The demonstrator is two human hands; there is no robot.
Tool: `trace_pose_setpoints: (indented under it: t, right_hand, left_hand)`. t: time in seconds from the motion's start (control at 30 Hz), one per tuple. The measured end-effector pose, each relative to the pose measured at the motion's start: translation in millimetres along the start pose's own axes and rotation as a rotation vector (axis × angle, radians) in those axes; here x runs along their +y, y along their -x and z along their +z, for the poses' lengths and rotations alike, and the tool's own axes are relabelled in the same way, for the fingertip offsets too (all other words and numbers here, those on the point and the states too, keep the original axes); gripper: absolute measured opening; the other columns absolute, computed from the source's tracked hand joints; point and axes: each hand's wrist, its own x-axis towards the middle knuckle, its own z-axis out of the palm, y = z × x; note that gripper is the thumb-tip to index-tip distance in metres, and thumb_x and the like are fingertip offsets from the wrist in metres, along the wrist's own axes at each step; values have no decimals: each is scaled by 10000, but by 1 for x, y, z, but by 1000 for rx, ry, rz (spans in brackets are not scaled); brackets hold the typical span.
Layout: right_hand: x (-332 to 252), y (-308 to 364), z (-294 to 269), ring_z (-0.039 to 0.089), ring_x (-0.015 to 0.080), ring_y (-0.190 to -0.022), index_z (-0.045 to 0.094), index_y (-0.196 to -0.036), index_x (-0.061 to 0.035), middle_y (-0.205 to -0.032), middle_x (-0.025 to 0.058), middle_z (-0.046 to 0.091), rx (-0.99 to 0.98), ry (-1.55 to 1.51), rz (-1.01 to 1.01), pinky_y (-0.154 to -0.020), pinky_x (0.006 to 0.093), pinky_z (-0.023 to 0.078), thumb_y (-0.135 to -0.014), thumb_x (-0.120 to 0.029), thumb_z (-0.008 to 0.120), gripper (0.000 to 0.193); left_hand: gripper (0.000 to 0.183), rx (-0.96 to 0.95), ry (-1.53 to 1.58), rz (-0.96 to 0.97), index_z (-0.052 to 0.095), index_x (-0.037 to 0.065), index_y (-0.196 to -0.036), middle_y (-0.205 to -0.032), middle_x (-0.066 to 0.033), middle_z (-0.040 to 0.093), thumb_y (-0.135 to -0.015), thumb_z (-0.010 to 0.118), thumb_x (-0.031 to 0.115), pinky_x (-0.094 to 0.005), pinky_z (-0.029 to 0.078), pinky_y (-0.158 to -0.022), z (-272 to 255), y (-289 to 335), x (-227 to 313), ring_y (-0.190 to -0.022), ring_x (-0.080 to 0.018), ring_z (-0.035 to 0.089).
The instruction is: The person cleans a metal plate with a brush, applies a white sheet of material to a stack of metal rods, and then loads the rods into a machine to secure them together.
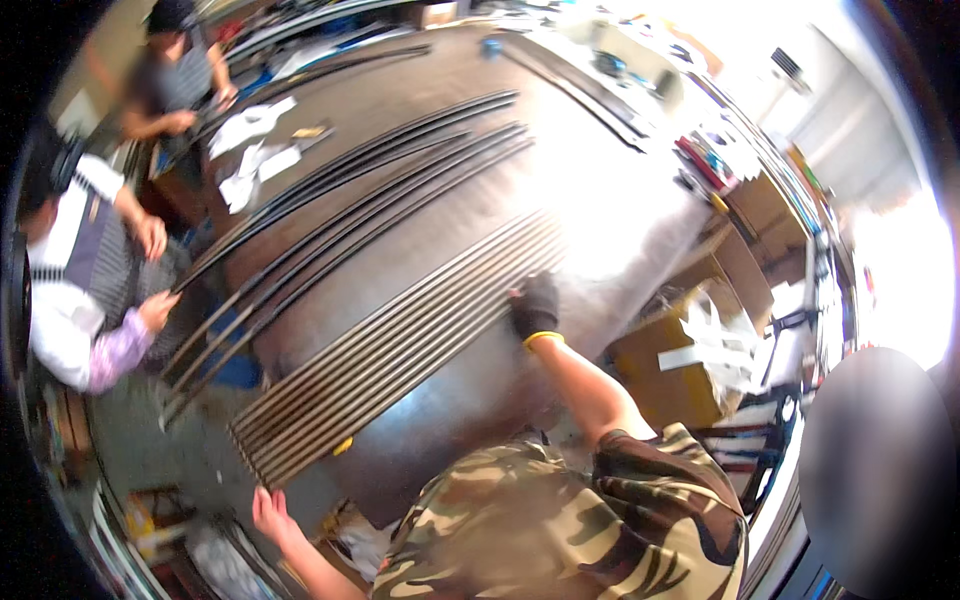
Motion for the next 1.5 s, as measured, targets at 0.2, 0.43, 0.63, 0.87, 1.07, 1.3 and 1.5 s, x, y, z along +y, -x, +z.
trace_pose_setpoints:
  t: [0.2, 0.43, 0.63, 0.87, 1.07, 1.3, 1.5]
  right_hand:
    - [17, 4, -20, 526, 407, -1090, 659, -1000, -38, -1185, 178, 519, 93, -96, 41, -943, 482, 456, -821, -321, 740, 345]
    - [94, -11, -38, 662, 369, -1005, 669, -1080, -35, -1151, 178, 663, 92, -521, -58, -845, 389, 538, -850, -183, 725, 279]
    - [233, -39, -106, 707, 271, -884, 715, -1026, -26, -914, 151, 724, -91, -816, 244, -814, 369, 543, -842, -221, 750, 270]
    - [342, -79, -188, 676, 279, -843, 727, -1031, -35, -920, 184, 721, -620, -779, 214, -830, 385, 514, -916, -504, 667, 487]
    - [435, -195, -200, 693, 267, -920, 708, -1129, -50, -1091, 134, 725, -287, -746, 64, -862, 371, 526, -905, -349, 710, 373]
    - [592, -312, -269, 693, 349, -961, 725, -1102, -56, -1052, 183, 720, 33, -413, 233, -851, 397, 534, -867, -247, 721, 303]
    - [669, -415, -327, 687, 371, -921, 723, -1066, -46, -979, 198, 718, 61, -277, 118, -816, 404, 536, -852, -274, 716, 313]
  left_hand:
    - [398, 131, -112, 10, 607, -32, -1267, -1176, -146, 652, -962, 702, 206, -376, 523, -917, 17, 12, 10, -986, -271, 618]
    - [458, 169, -494, 282, 676, 17, -1212, -1259, -297, 622, -864, 758, 304, -592, 459, -1006, 107, 116, 71, -1076, -436, 636]
    - [421, 383, -1187, 692, 681, -12, -1174, -1228, -300, 629, -856, 749, 255, -538, 482, -992, 216, 217, 18, -1037, -427, 643]
    - [272, -201, -1031, 1154, 658, -30, -1135, -1367, -246, 549, -883, 690, 68, -477, 448, -1052, 415, 292, -134, -1266, -390, 532]
    - [249, -422, -1027, 1240, 656, -48, -1113, -1278, -229, 607, -892, 685, 64, -468, 477, -1013, 517, 362, -137, -1191, -388, 585]
    - [241, -610, -704, 1141, 673, -50, -1090, -1004, -165, 669, -864, 725, 14, -363, 560, -708, 710, 411, -168, -827, -268, 656]
    - [332, -1010, -543, 1385, 676, 10, -1114, -980, -136, 684, -803, 781, 61, -409, 532, -811, 952, 529, -194, -872, -301, 652]
